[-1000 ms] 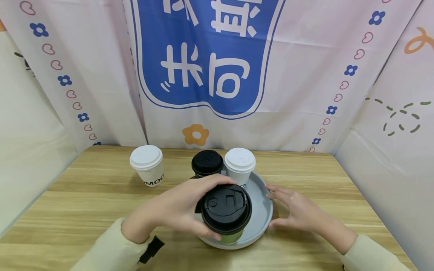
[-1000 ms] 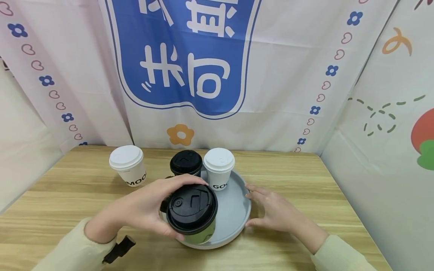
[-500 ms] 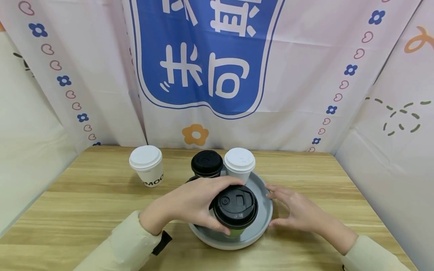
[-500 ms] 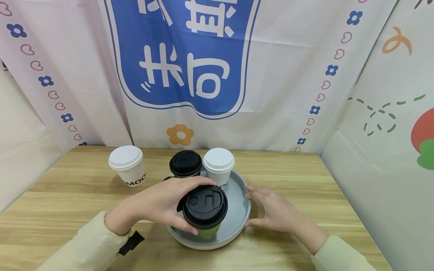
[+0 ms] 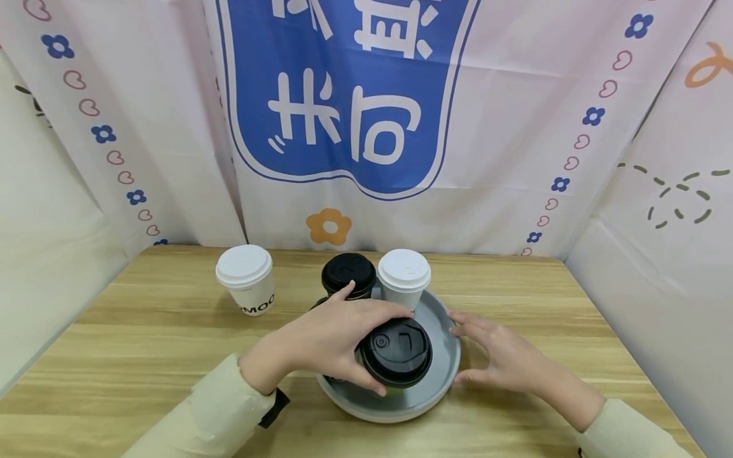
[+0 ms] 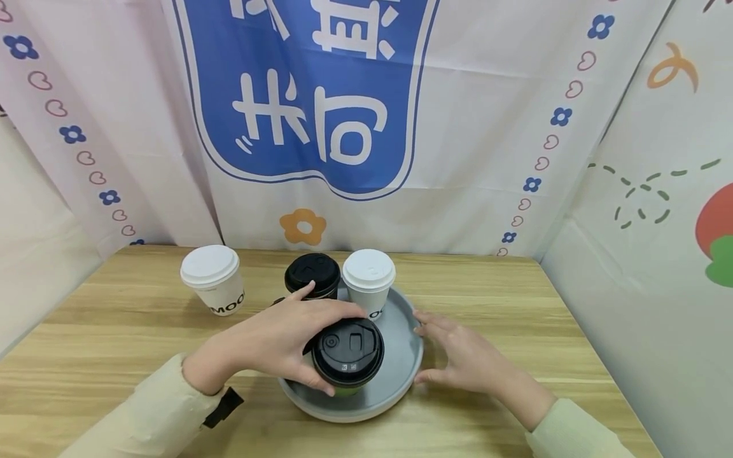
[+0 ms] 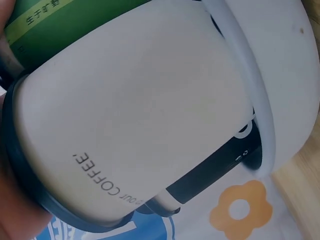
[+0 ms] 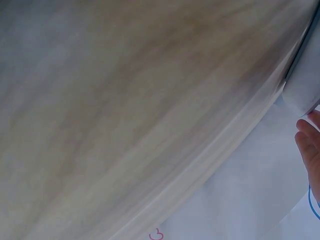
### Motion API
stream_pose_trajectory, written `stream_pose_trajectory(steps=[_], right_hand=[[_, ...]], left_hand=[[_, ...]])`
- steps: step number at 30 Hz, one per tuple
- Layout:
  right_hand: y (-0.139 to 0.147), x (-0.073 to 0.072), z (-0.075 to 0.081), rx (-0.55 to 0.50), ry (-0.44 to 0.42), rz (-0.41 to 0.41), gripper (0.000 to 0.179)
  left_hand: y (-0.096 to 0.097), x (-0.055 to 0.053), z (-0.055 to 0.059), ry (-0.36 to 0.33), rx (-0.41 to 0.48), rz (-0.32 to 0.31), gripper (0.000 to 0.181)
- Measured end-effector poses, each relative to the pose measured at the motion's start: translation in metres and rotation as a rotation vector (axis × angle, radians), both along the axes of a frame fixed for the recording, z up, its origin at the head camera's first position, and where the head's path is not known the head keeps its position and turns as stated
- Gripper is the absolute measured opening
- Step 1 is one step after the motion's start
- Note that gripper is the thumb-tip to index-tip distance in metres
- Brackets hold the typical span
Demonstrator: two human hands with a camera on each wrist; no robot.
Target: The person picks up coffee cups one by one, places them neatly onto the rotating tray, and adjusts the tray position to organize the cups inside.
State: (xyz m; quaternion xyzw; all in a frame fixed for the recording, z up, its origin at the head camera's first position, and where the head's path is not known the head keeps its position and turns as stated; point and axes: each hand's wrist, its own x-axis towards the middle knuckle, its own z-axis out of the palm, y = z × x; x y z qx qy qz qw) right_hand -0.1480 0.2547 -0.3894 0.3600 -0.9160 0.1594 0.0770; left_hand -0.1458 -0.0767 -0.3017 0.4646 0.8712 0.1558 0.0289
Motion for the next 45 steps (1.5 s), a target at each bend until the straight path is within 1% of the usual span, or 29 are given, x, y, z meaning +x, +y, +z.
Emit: stream_pose_trajectory(steps=[5,9,17,21,24,28,35,40,45], right_hand=[[0.000,0.000,0.001,0.006,0.004,-0.002,0.075],[0.000,0.000,0.001,0.006,0.006,0.000,0.075],[0.000,0.000,0.000,0.004,0.007,0.003,0.075],[0.000,-0.001,0.000,-0.001,0.005,0.008,0.075],[0.000,-0.001,0.000,-0.003,0.007,0.012,0.075],[0.000,-0.001,0.000,0.000,0.011,0.012,0.074],[0.000,-0.001,0.000,0.003,0.006,0.006,0.075],[0.000,-0.001,0.001,0.007,0.007,0.005,0.076],[-0.001,0.000,0.001,0.008,0.009,0.006,0.076]], left_hand=[[0.002,0.000,-0.001,0.023,-0.066,-0.008,0.098],[0.002,0.000,-0.001,0.031,-0.086,-0.003,0.099],[-0.002,0.001,0.004,0.014,-0.093,0.003,0.099],[-0.003,0.001,0.006,0.009,-0.092,0.002,0.095],[-0.003,0.001,0.005,0.005,-0.081,-0.001,0.094],[-0.001,0.001,0.003,0.008,-0.071,0.004,0.095],[-0.001,0.001,0.001,0.017,-0.082,0.010,0.100],[-0.005,0.001,0.004,0.007,-0.045,0.003,0.103],[-0.011,-0.001,0.010,-0.015,0.050,-0.024,0.101]])
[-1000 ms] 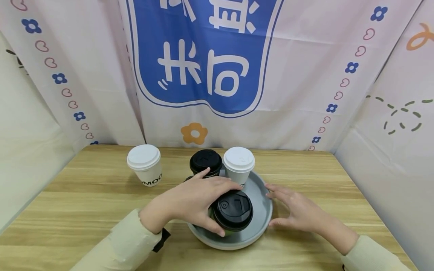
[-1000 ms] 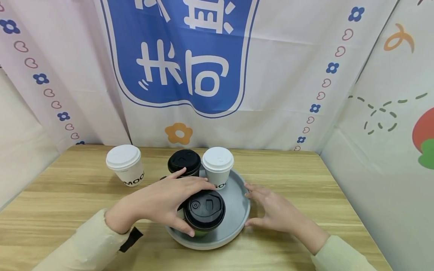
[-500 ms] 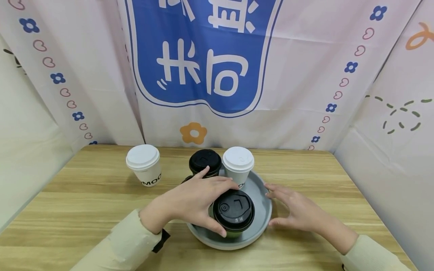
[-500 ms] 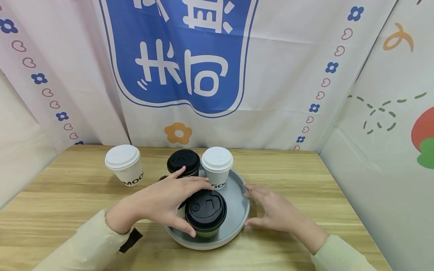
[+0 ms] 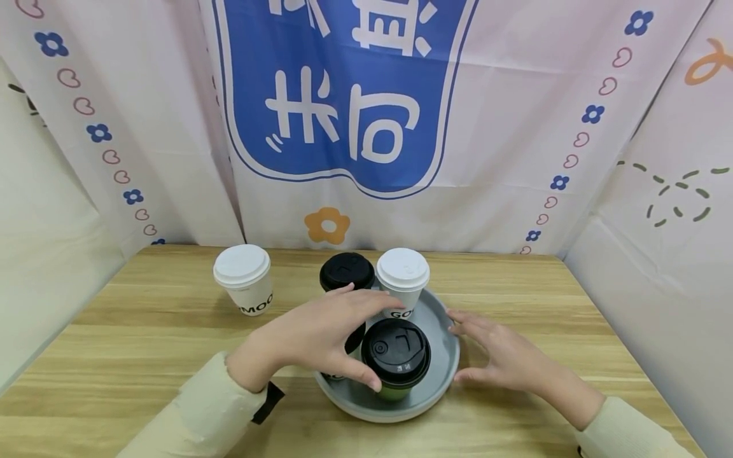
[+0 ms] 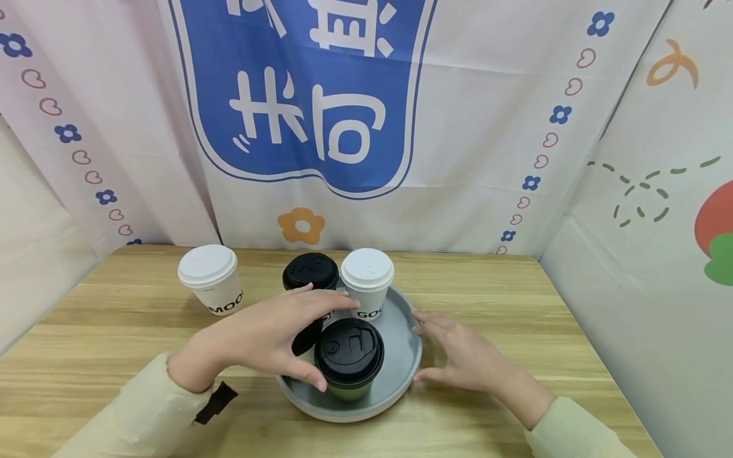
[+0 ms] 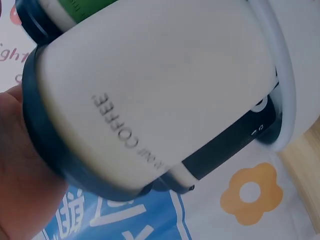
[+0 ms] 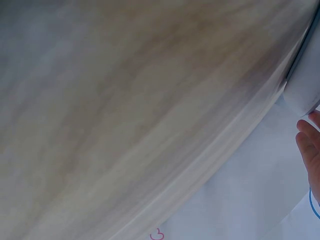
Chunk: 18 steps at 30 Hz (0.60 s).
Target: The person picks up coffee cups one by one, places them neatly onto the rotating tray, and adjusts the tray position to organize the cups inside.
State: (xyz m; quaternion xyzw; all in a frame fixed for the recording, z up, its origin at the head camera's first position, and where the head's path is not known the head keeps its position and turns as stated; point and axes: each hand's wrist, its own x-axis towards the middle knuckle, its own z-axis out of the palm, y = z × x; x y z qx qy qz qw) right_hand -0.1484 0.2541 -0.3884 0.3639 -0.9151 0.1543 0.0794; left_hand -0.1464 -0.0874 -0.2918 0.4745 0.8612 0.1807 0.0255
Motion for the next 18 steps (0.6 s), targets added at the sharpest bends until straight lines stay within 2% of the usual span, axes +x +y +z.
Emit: stream_pose_trajectory(steps=[6,12,18], right_hand=[[0.001,0.000,-0.001,0.003,0.004,0.003,0.075],[0.001,0.000,-0.002,0.002,0.002,0.001,0.075],[0.001,-0.001,-0.001,0.000,-0.008,-0.001,0.075]], left_hand=[[-0.015,-0.002,0.007,0.037,0.124,-0.003,0.091],[-0.044,-0.003,0.015,0.095,0.220,0.103,0.081],[-0.074,-0.005,0.019,0.161,0.291,0.215,0.078]])
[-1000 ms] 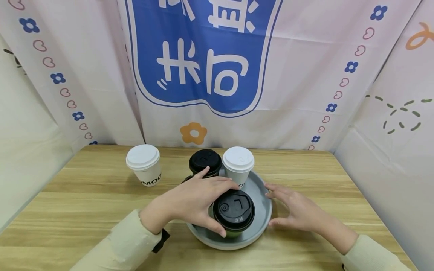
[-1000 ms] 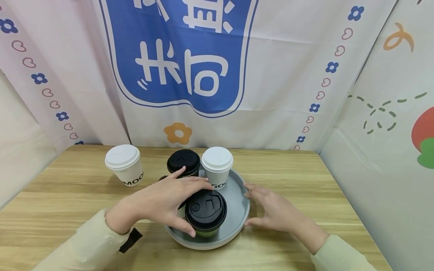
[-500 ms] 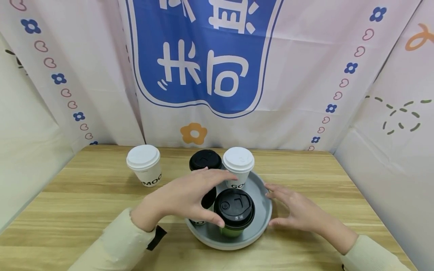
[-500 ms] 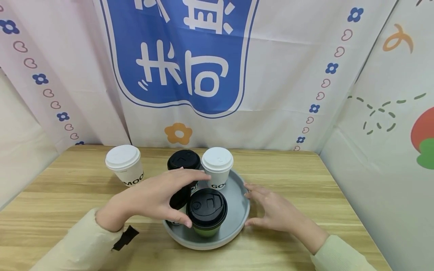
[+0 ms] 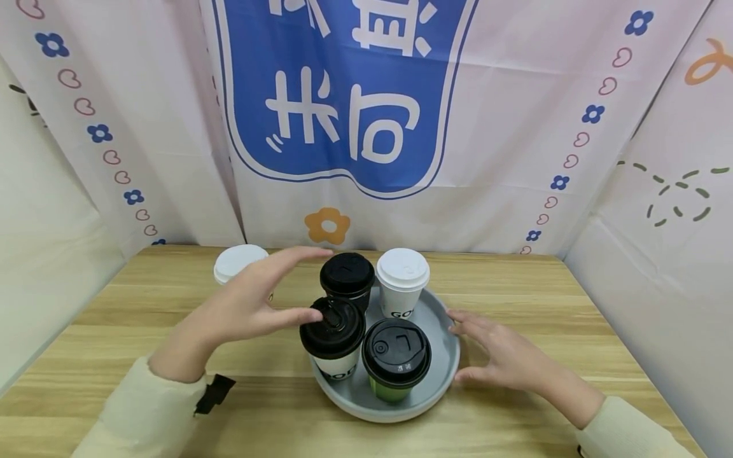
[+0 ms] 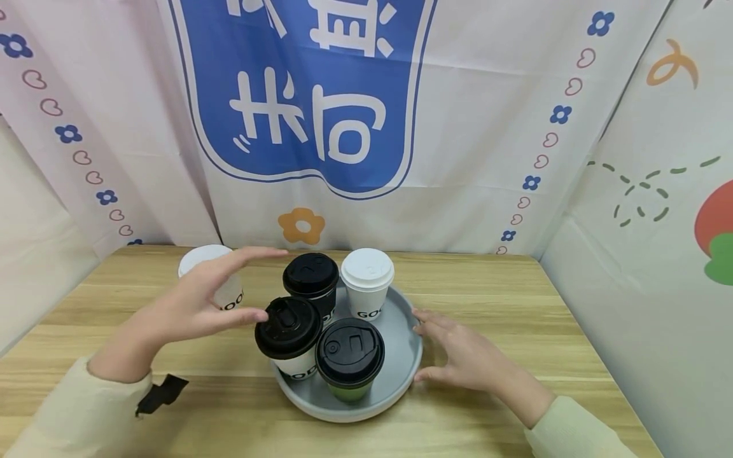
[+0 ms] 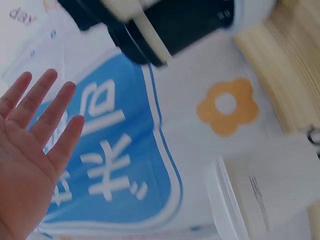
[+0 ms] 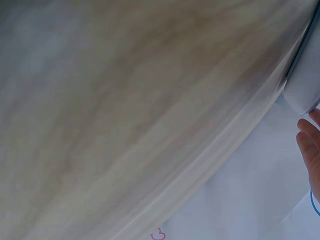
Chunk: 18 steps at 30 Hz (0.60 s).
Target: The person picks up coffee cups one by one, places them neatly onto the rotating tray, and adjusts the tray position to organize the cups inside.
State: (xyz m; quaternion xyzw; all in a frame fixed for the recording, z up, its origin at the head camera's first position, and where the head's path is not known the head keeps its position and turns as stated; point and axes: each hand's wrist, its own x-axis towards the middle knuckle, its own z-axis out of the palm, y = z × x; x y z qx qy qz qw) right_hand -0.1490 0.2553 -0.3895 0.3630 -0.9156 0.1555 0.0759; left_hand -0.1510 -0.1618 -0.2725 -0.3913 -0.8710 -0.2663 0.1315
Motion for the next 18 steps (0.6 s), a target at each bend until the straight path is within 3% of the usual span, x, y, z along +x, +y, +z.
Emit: stream_pose_trajectory(steps=[6,14,18], right_hand=[[0.001,0.000,0.000,0.000,-0.004,0.002,0.076],[0.001,0.000,-0.001,0.000,-0.006,0.000,0.076],[0.001,-0.001,-0.001,-0.008,-0.004,0.004,0.076]], left_hand=[[-0.029,-0.008,-0.004,0.020,0.095,0.123,0.077],[-0.067,-0.022,-0.017,-0.078,0.194,0.335,0.072],[-0.086,-0.033,-0.027,-0.139,0.203,0.402,0.076]])
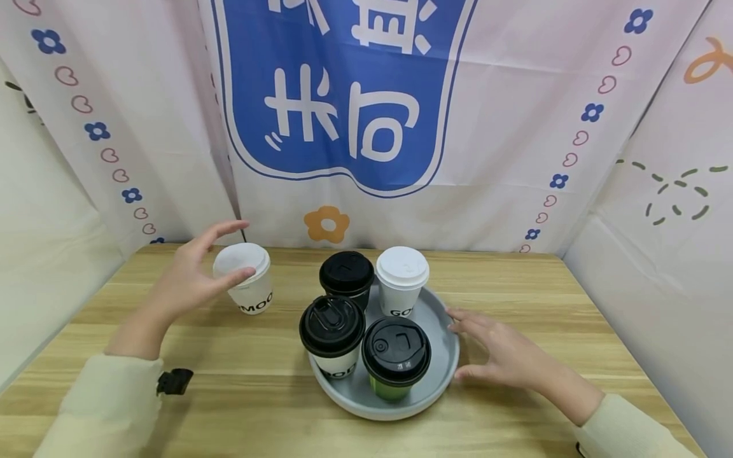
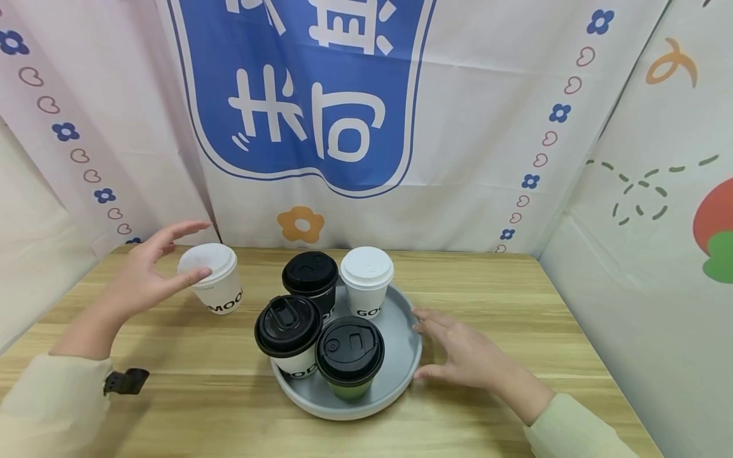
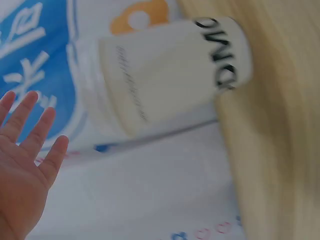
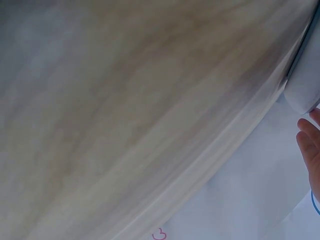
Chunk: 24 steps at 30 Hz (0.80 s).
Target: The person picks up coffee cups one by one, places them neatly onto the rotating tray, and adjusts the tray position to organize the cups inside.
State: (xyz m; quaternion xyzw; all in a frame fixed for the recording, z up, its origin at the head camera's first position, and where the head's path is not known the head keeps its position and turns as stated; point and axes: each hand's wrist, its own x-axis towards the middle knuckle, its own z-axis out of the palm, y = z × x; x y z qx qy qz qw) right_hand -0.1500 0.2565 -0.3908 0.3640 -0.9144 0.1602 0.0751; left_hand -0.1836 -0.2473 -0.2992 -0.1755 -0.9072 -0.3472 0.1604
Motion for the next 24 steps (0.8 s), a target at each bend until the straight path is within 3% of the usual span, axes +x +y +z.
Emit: stream_pose_trajectory(steps=[13,24], right_hand=[[-0.001,-0.001,0.002,0.003,-0.007,-0.003,0.076],[-0.001,0.000,0.003,0.009,-0.018,-0.011,0.076]], left_hand=[[-0.041,-0.026,-0.039,-0.208,0.002,0.057,0.099],[-0.044,-0.035,-0.056,-0.250,0.012,0.028,0.111]])
